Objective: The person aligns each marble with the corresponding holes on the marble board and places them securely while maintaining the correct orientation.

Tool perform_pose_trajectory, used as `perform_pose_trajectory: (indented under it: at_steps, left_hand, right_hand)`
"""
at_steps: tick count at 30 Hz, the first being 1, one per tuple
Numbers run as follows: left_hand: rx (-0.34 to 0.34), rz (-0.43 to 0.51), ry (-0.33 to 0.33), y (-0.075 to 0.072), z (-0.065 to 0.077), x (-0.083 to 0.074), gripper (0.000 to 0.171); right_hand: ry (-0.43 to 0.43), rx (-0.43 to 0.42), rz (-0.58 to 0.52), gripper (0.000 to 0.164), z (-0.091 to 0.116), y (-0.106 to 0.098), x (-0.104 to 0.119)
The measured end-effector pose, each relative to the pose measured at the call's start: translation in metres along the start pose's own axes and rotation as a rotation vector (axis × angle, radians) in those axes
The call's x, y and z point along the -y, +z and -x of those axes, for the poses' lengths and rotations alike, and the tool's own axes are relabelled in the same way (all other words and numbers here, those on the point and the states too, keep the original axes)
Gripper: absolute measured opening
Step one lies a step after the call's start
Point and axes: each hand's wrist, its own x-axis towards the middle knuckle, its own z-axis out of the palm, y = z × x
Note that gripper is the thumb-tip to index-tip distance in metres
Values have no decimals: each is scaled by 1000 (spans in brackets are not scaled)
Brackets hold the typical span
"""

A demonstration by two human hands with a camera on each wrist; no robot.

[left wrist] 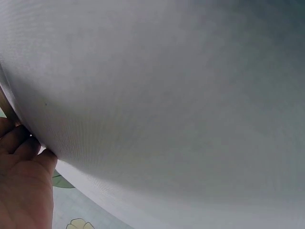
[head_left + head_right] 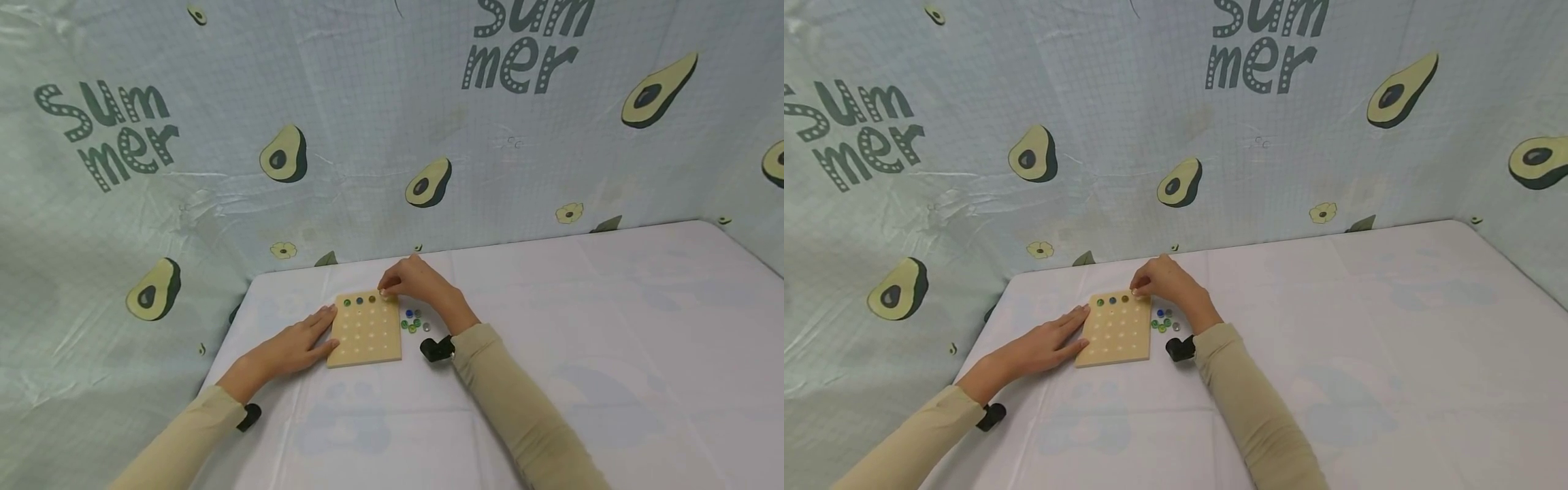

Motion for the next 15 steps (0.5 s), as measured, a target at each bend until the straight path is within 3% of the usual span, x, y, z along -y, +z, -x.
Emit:
perform_pose_trajectory:
  at_steps: [15]
  left_hand:
    - [2,8,-9,-1,1,0,81]
  right_hand:
    - [135,26,-51,13,-6,4,0]
